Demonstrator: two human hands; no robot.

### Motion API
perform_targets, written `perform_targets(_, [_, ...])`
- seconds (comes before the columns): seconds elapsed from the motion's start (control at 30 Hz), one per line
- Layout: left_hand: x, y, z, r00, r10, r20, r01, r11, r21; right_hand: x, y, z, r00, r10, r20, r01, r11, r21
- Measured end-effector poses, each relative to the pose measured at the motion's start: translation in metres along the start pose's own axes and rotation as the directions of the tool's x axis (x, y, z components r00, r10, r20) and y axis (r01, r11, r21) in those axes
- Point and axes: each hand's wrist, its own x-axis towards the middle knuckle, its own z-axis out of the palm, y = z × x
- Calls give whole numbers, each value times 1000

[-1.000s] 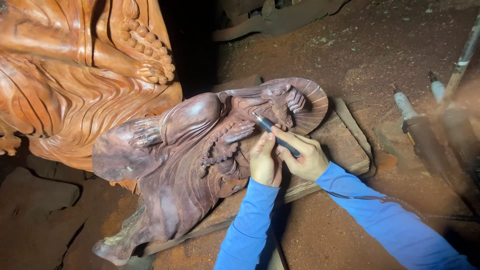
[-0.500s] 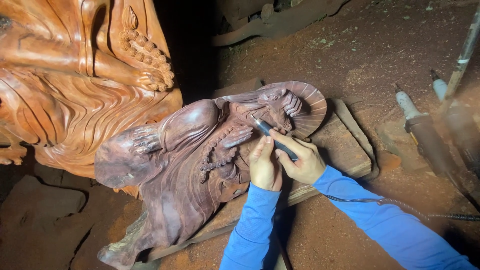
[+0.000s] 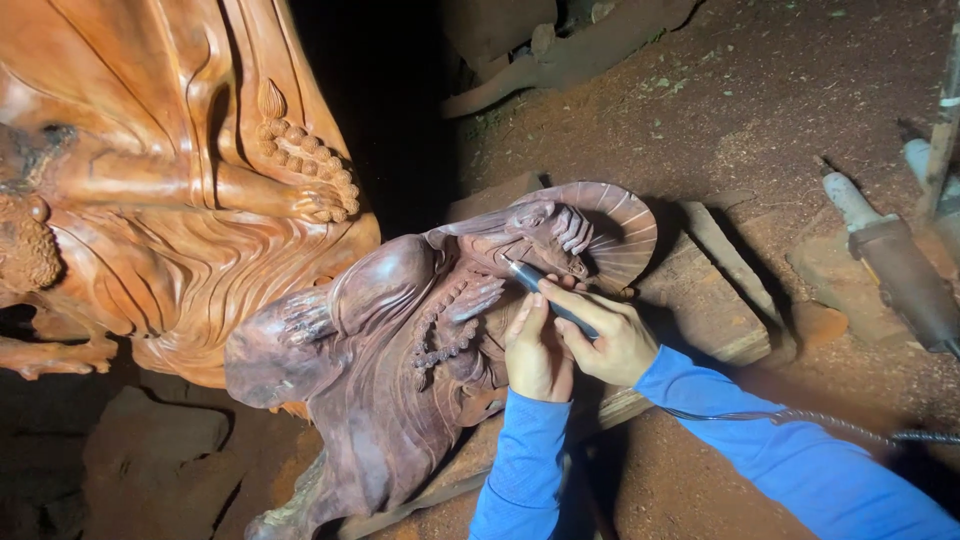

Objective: Using a handheld rotary power tool to carve intricate textures and details into a large wooden sculpture.

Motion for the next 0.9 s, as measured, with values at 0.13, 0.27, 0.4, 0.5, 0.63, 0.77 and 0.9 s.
perform_targets(0.13, [21, -17, -31, 999, 29, 14, -30, 998, 57, -1, 0, -1, 999, 1, -42, 1, 999, 41])
perform_targets(0.27, [28, -28, -40, 1000, 26, 7, -27, 994, 109, -4, 3, -1, 998, 9, -62, -5, 998, 58])
perform_targets(0.4, [25, -24, -35, 999, 34, -18, -32, 996, 84, -4, 2, -1, 999, 9, -44, -7, 999, 49])
perform_targets(0.5, [11, -11, -18, 999, 26, -35, -24, 999, 35, 3, -5, -6, 1000, 4, 6, -4, 998, 61])
perform_targets(0.63, [6, -4, -7, 998, -8, -60, 7, 1000, -10, 4, -8, -5, 1000, 10, 16, -10, 999, 40])
perform_targets(0.77, [13, -10, -18, 1000, 16, -11, -15, 999, 50, -1, -4, -1, 999, 10, -39, -8, 999, 48])
perform_targets(0.9, [24, -23, -33, 999, 24, 25, -27, 993, 114, -4, -1, -2, 998, 31, -60, -27, 998, 60])
